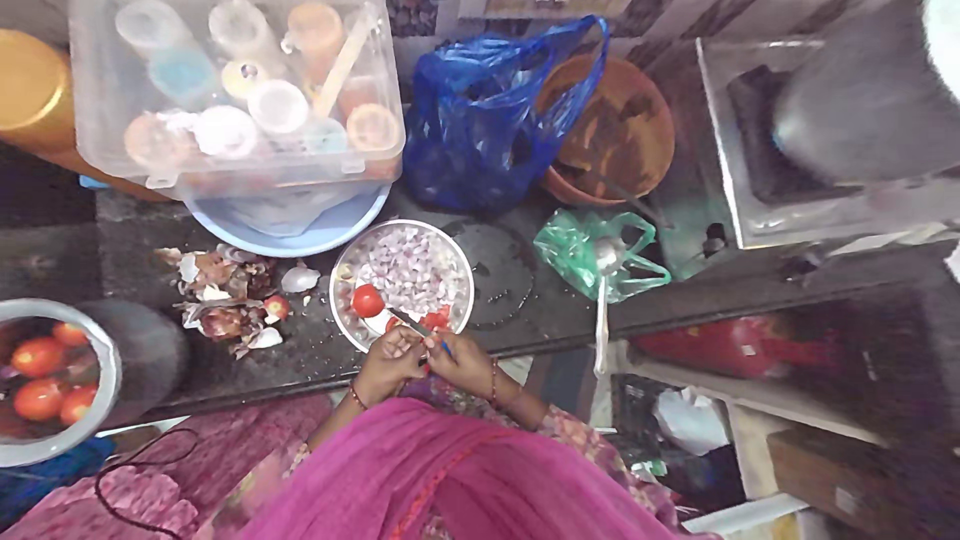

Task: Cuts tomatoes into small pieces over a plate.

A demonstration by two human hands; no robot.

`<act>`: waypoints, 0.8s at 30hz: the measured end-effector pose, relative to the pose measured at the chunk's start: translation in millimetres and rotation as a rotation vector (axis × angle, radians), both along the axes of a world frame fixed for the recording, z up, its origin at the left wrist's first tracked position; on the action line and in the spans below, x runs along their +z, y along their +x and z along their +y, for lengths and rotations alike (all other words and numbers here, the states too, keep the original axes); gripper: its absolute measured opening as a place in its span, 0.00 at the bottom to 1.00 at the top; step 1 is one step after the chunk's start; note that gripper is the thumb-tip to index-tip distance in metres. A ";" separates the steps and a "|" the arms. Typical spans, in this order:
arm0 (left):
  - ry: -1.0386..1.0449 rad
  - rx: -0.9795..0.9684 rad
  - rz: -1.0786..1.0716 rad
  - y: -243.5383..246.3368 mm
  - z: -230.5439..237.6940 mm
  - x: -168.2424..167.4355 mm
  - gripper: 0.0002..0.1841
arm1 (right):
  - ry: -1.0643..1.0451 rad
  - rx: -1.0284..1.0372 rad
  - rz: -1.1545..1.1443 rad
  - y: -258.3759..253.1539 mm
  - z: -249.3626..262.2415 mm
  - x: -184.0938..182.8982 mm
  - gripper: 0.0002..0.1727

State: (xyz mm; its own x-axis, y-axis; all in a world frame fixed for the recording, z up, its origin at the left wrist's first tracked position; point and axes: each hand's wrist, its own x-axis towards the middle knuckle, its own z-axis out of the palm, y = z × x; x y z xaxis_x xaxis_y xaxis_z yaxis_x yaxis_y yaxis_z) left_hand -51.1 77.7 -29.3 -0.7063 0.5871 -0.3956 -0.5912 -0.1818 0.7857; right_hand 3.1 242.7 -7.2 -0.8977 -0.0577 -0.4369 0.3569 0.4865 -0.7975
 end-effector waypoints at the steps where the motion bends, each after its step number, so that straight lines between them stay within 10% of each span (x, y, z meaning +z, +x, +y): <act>1: 0.010 0.036 -0.010 -1.4 0.4 -0.3 0.16 | 0.011 0.004 -0.020 -0.8 0.8 3.1 0.26; 17: -0.725 -0.148 1.081 -28.2 -21.8 -3.5 0.13 | 0.646 0.027 0.028 -19.4 22.5 26.2 0.23; 24: -1.094 -0.818 0.942 -61.4 -5.9 35.3 0.23 | 0.583 -0.098 0.055 -17.1 22.9 27.5 0.22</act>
State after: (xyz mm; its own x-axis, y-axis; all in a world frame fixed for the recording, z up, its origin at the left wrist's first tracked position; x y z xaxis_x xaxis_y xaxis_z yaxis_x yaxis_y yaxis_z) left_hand -112.5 71.8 6.0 -0.5866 0.6492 -0.4843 0.4797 0.7602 0.4381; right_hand -13.9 265.7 20.3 -0.9089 0.2621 -0.3244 0.3880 0.8169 -0.4267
